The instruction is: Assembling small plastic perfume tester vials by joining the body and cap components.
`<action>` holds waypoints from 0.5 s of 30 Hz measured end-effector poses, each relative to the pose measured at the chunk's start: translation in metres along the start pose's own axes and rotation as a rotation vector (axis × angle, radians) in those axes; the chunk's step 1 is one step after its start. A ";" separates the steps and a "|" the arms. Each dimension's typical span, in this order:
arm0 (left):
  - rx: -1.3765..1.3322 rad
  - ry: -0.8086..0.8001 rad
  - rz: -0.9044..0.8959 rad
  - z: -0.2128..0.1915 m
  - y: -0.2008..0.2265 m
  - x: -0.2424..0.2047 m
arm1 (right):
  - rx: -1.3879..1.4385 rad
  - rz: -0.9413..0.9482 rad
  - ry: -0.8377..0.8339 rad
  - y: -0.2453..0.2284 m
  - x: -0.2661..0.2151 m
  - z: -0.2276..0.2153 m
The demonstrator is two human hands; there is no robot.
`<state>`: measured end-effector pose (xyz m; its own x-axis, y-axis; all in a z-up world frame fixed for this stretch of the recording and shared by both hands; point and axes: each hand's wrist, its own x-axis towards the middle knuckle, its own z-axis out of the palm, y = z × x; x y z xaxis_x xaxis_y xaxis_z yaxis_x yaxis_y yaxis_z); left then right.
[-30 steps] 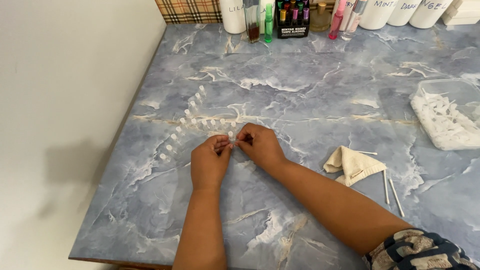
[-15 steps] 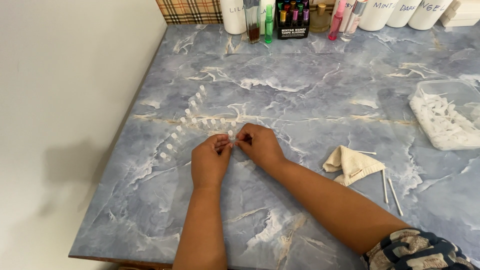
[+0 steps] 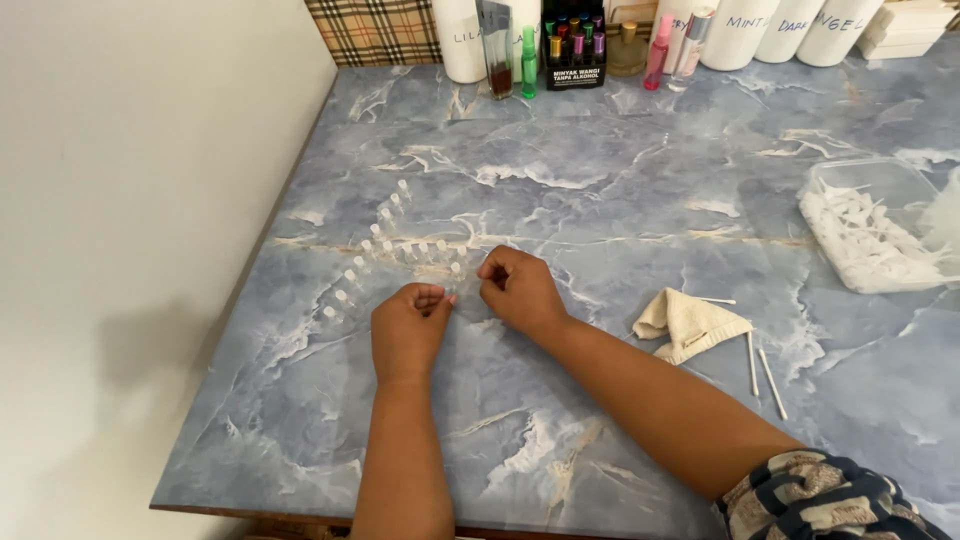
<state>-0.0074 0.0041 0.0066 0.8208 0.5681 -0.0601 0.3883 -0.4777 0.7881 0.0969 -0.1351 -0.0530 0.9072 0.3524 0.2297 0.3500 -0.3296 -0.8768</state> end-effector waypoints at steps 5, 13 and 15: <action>-0.057 -0.052 0.025 0.007 0.016 -0.018 | 0.099 0.042 -0.017 -0.007 -0.007 -0.022; -0.466 -0.128 0.431 0.051 0.102 -0.040 | 0.217 -0.080 -0.006 -0.050 -0.010 -0.140; -0.477 -0.121 0.645 0.069 0.121 -0.044 | 0.147 -0.142 0.089 -0.033 -0.008 -0.168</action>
<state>0.0322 -0.1244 0.0624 0.8722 0.1888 0.4513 -0.3751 -0.3343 0.8646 0.1174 -0.2746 0.0453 0.8706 0.3053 0.3859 0.4438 -0.1482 -0.8838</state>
